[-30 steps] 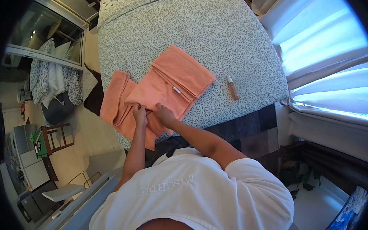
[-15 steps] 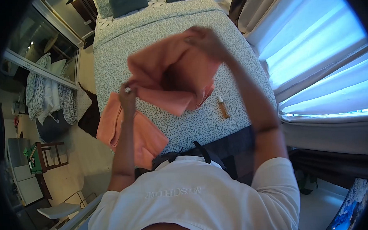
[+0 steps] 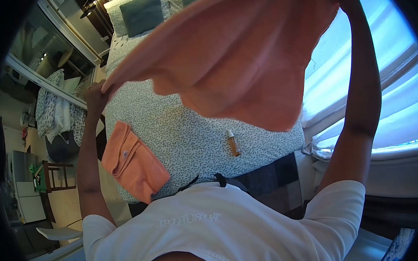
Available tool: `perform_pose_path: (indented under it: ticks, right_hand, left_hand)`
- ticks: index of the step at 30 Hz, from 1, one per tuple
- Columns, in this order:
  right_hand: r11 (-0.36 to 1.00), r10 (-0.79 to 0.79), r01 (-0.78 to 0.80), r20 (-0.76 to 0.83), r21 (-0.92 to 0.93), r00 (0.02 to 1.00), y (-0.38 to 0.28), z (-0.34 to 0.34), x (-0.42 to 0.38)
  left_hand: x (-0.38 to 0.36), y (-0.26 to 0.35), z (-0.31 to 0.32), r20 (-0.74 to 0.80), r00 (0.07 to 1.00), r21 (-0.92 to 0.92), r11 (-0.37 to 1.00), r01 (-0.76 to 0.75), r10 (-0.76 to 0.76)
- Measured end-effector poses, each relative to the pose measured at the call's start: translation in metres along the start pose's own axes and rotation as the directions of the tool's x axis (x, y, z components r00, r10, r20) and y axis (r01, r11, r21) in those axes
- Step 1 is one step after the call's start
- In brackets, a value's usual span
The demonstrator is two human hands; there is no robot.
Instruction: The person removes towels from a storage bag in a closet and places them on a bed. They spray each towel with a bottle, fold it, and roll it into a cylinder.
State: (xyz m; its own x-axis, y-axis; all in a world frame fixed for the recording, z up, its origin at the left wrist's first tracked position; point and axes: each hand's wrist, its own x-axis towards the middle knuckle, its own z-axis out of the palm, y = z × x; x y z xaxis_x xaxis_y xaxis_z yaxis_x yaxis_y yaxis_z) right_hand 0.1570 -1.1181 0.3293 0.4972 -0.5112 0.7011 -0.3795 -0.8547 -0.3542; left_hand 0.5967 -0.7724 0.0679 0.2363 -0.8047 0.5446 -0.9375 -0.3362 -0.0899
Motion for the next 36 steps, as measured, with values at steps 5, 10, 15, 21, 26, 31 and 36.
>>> perform_pose_path:
  ticks: [5,10,15,21,26,31,36]
  right_hand:
    - [0.961,-0.042,0.116,0.28,-0.252,0.959,0.161,0.002,0.041]
    - [0.993,0.036,0.02,0.461,-0.117,0.887,0.211,0.029,0.045]
    - [0.939,-0.053,0.152,0.305,-0.31,0.951,0.252,0.136,0.065]
    - [0.963,-0.269,0.263,-0.149,-0.061,0.952,0.242,0.202,0.109]
    - [0.978,0.175,-0.158,-0.124,0.136,0.977,0.218,0.196,0.086]
    - [0.913,0.075,-0.053,-0.038,0.404,0.997,0.2,0.153,-0.019]
    - [0.834,0.365,-0.413,0.196,0.366,0.91,0.211,0.106,-0.181]
  left_hand:
    - [0.073,-0.035,-0.002,-0.246,0.949,-0.243,0.96,0.136,-0.197]
    - [0.129,-0.073,-0.031,-0.097,0.896,-0.495,0.802,0.335,-0.434]
    - [0.157,-0.102,-0.037,-0.167,0.817,-0.278,0.821,0.498,-0.552]
    - [0.157,-0.167,-0.071,-0.311,0.718,-0.42,0.768,0.483,-0.622]
    - [0.088,-0.136,-0.11,-0.217,0.761,-0.498,0.74,0.452,-0.611]
    - [-0.065,-0.059,-0.107,-0.023,0.662,-0.65,0.514,0.56,-0.749]
    - [-0.213,0.026,-0.083,0.367,0.557,-0.663,0.21,0.718,-0.745]
